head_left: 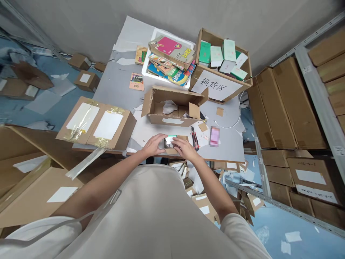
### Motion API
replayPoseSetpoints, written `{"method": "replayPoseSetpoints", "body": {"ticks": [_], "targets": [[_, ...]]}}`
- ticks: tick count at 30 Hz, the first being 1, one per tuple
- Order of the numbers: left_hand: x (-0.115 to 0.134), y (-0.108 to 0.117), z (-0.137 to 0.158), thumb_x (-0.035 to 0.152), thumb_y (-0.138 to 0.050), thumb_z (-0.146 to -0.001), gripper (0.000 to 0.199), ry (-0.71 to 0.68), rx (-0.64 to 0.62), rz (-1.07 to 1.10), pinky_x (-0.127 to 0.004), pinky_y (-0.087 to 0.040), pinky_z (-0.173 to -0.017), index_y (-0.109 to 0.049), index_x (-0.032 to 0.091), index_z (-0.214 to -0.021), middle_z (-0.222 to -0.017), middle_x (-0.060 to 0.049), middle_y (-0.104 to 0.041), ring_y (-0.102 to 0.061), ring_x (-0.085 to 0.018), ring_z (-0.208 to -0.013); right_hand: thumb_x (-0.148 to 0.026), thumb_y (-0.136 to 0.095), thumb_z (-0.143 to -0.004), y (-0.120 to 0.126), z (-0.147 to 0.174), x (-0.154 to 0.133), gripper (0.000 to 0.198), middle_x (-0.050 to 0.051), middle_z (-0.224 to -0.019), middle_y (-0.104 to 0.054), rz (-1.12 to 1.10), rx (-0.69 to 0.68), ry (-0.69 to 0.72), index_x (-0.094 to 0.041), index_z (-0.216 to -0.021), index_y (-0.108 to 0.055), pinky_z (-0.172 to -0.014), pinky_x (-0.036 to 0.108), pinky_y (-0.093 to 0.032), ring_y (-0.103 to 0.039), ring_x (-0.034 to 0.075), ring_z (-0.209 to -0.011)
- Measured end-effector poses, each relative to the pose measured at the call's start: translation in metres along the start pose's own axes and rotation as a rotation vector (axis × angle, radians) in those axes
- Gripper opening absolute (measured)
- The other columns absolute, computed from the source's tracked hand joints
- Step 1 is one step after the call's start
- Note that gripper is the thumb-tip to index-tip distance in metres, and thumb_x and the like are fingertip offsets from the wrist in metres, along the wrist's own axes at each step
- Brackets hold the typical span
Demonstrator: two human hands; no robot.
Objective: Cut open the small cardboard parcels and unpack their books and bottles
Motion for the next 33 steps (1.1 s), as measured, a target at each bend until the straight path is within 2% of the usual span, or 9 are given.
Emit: {"method": "replayPoseSetpoints", "body": {"ticks": [6,9,14,17,19,21,25,29,33], "targets": [[0.0,0.001,0.0,0.031,-0.069,-0.062,0.083,0.178,-0.014,-0.042,-0.042,-0.048,-0.095,-0.036,0.019,-0.137,-0.126,-0.013,-0.058,-0.059,-0.03,-0.114,-0.026,-0.056,-0.091,0.008,0.001,0.0,0.022,0.014,-0.117,-0.06,0.17,-0.015,0.022,-0.022,-0.107,-0.07,-0.093,0.046,-0.043,-0.052,0.027,-0.109],[-0.003,-0.001,0.002,0.035,-0.07,-0.061,0.078,0.228,0.013,-0.008,-0.044,-0.05,-0.093,-0.038,0.017,-0.13,-0.123,-0.014,-0.059,-0.06,-0.031,-0.113,-0.031,-0.057,-0.09,0.01,0.003,0.003,0.032,0.016,-0.135,-0.05,0.236,0.014,-0.001,-0.023,-0.12,-0.065,-0.098,0.05,-0.039,-0.046,0.032,-0.118],[0.004,0.003,0.004,0.031,-0.067,-0.063,0.07,0.113,-0.06,-0.007,-0.045,-0.045,-0.1,-0.043,0.018,-0.127,-0.126,-0.014,-0.058,-0.057,-0.031,-0.117,-0.045,-0.058,-0.088,0.007,-0.003,0.016,0.067,0.018,-0.15,-0.037,0.199,-0.04,-0.056,-0.017,-0.145,-0.04,-0.101,0.049,-0.04,-0.043,0.034,-0.126],[0.017,0.012,0.003,0.031,-0.063,-0.068,0.075,0.011,-0.061,0.052,-0.044,-0.039,-0.108,-0.036,0.018,-0.137,-0.142,-0.016,-0.045,-0.044,-0.03,-0.133,-0.051,-0.056,-0.087,0.004,-0.008,0.026,0.071,0.018,-0.15,-0.038,0.19,-0.1,-0.075,-0.018,-0.147,-0.037,-0.1,0.049,-0.041,-0.042,0.035,-0.128],[0.021,0.016,0.0,0.04,-0.062,-0.073,0.077,0.038,-0.017,0.052,-0.046,-0.035,-0.11,-0.033,0.017,-0.141,-0.151,-0.019,-0.033,-0.034,-0.032,-0.14,-0.052,-0.056,-0.087,0.004,-0.009,0.03,0.072,0.018,-0.15,-0.037,0.187,-0.116,-0.076,-0.019,-0.147,-0.036,-0.099,0.049,-0.041,-0.041,0.035,-0.13],[0.021,0.013,-0.004,0.053,-0.067,-0.071,0.087,0.095,-0.008,0.005,-0.048,-0.033,-0.111,-0.034,0.016,-0.142,-0.154,-0.02,-0.028,-0.032,-0.034,-0.14,-0.051,-0.057,-0.087,0.006,-0.008,0.03,0.071,0.018,-0.15,-0.038,0.191,-0.122,-0.073,-0.019,-0.147,-0.037,-0.1,0.048,-0.04,-0.04,0.034,-0.13],[0.018,-0.002,-0.011,0.06,-0.077,-0.056,0.103,0.11,-0.083,-0.096,-0.05,-0.032,-0.111,-0.037,0.013,-0.14,-0.144,-0.021,-0.044,-0.043,-0.037,-0.132,-0.044,-0.062,-0.085,0.017,-0.01,0.011,0.061,0.02,-0.146,-0.042,0.253,-0.059,-0.101,-0.017,-0.138,-0.048,-0.102,0.051,-0.035,-0.042,0.036,-0.127],[0.016,-0.008,-0.013,0.053,-0.074,-0.062,0.088,0.118,-0.038,-0.127,-0.05,-0.034,-0.108,-0.042,0.014,-0.134,-0.134,-0.019,-0.053,-0.05,-0.034,-0.125,-0.035,-0.056,-0.09,0.013,-0.02,-0.018,0.035,0.017,-0.118,-0.064,0.305,-0.081,-0.262,-0.017,-0.119,-0.058,-0.093,0.043,-0.041,-0.057,0.03,-0.107],[0.019,-0.01,-0.014,0.034,-0.068,-0.064,0.073,0.105,0.015,-0.1,-0.046,-0.04,-0.104,-0.044,0.013,-0.129,-0.128,-0.018,-0.056,-0.052,-0.032,-0.121,-0.041,-0.061,-0.085,-0.002,-0.035,-0.028,0.041,0.015,-0.105,-0.069,0.356,-0.176,-0.483,-0.017,-0.117,-0.052,-0.084,0.038,-0.044,-0.062,0.029,-0.101]]}}
Point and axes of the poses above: each hand's wrist, its own z-axis away from the middle knuckle, its own y-axis out of the back of the hand, x = y × z, the point moved 5 cm from there along -z, towards the middle knuckle
